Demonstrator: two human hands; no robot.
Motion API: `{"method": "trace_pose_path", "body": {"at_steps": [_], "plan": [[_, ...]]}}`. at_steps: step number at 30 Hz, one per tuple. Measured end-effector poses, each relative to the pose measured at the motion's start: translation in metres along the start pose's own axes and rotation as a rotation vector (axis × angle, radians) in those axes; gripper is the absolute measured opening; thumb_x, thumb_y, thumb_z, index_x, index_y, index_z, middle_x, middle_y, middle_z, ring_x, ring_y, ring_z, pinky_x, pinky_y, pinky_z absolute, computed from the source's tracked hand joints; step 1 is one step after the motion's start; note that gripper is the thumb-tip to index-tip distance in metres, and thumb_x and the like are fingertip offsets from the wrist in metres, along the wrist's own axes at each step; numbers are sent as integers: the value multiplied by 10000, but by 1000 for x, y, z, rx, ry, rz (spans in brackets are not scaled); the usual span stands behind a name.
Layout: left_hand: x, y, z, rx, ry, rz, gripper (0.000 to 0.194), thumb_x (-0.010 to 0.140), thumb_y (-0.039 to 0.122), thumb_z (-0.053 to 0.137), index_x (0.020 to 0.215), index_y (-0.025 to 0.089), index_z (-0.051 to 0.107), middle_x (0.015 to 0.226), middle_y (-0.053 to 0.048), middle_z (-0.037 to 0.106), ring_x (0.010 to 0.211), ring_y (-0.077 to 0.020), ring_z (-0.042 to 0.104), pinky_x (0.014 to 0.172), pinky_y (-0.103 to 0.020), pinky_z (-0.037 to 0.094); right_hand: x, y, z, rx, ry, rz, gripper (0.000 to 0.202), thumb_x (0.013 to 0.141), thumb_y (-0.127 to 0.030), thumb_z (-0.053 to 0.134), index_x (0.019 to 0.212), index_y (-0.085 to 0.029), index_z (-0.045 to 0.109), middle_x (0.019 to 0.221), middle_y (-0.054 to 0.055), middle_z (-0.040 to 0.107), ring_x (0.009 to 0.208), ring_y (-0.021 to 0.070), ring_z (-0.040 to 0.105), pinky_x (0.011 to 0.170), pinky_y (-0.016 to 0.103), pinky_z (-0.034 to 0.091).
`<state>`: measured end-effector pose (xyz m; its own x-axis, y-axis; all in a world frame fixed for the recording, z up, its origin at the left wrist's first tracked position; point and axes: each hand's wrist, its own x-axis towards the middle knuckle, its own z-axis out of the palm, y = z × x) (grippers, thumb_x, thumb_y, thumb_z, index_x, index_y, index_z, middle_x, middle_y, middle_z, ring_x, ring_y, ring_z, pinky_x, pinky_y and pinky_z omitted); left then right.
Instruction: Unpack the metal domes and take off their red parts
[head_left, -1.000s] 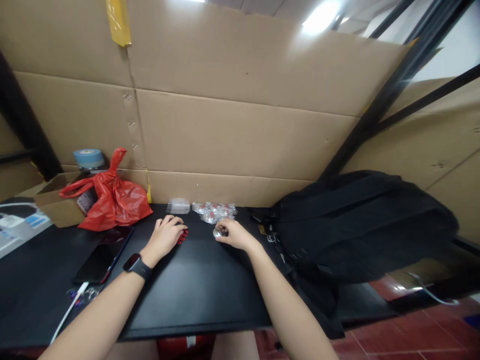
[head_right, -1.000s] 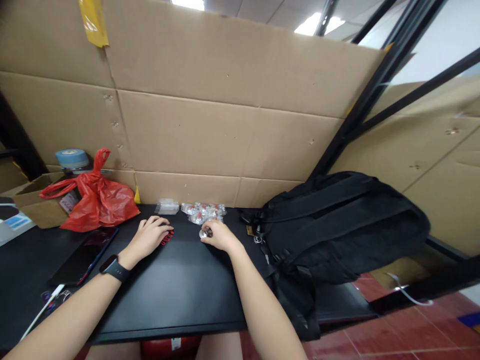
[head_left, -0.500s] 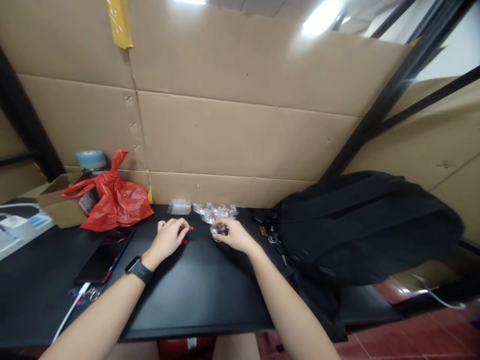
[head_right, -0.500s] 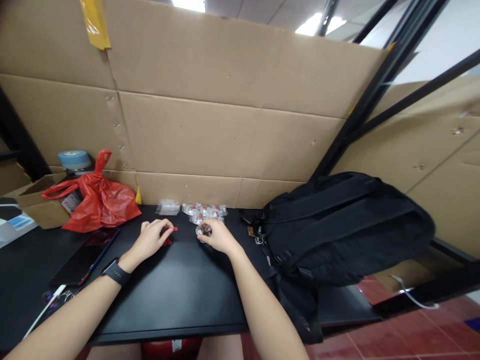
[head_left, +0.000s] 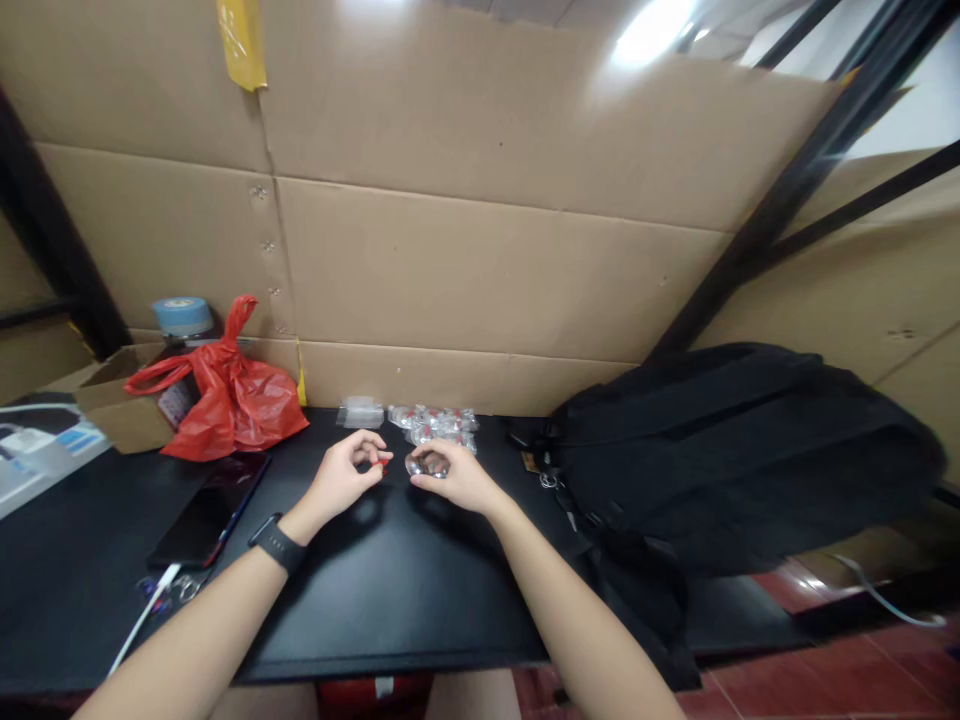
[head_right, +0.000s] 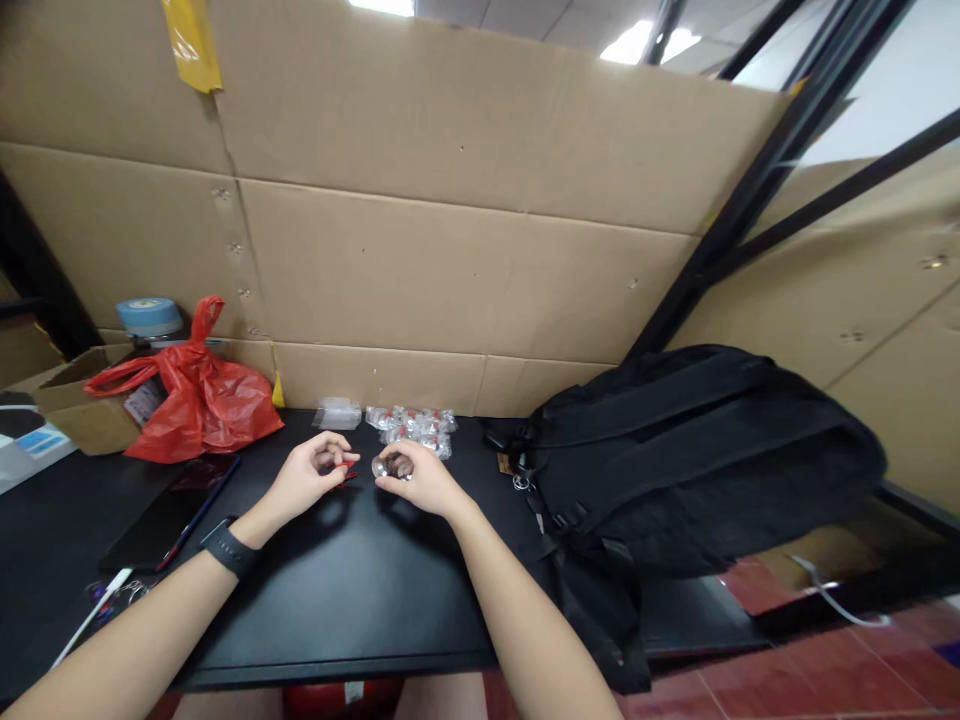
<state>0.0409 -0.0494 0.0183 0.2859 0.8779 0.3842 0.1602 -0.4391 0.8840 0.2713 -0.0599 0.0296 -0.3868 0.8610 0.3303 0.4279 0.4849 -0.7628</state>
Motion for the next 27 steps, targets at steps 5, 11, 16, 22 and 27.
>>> {"method": "trace_pose_path", "body": {"at_steps": [5,11,16,22,27], "plan": [[-3,1,3,-50,-21,-14,245,740,141,629,977,181,580,755,37,574,783,-155,710,737,-242,530,-1,-5,4,50,-8,-15,281,762,-320,748,1006,-201,675,1025,57,699,828,169,638,757,301,520],[-5,4,6,-9,-7,-26,201,778,247,718,940,166,629,824,-17,686,711,-123,661,689,-225,517,-2,1,6,173,49,12,330,780,-335,734,1069,-206,639,1100,85,681,898,195,664,777,328,548],[-6,4,6,94,-16,-36,135,782,286,739,857,173,738,846,-49,757,778,-178,702,740,-269,532,-3,2,11,291,54,13,338,791,-323,729,1092,-213,620,1163,96,654,973,210,679,805,329,556],[-6,6,6,33,50,-51,276,781,264,741,1037,191,669,900,-48,767,875,-204,728,841,-310,541,-3,-4,21,348,60,-8,368,775,-307,752,1104,-219,612,1183,92,644,1043,230,683,831,329,561],[-5,8,8,-13,85,-55,378,738,244,773,1060,202,578,938,-35,726,868,-196,729,835,-310,554,-2,-8,27,360,93,-34,403,736,-300,797,1089,-216,621,1103,81,691,1066,250,686,867,356,553]]}}
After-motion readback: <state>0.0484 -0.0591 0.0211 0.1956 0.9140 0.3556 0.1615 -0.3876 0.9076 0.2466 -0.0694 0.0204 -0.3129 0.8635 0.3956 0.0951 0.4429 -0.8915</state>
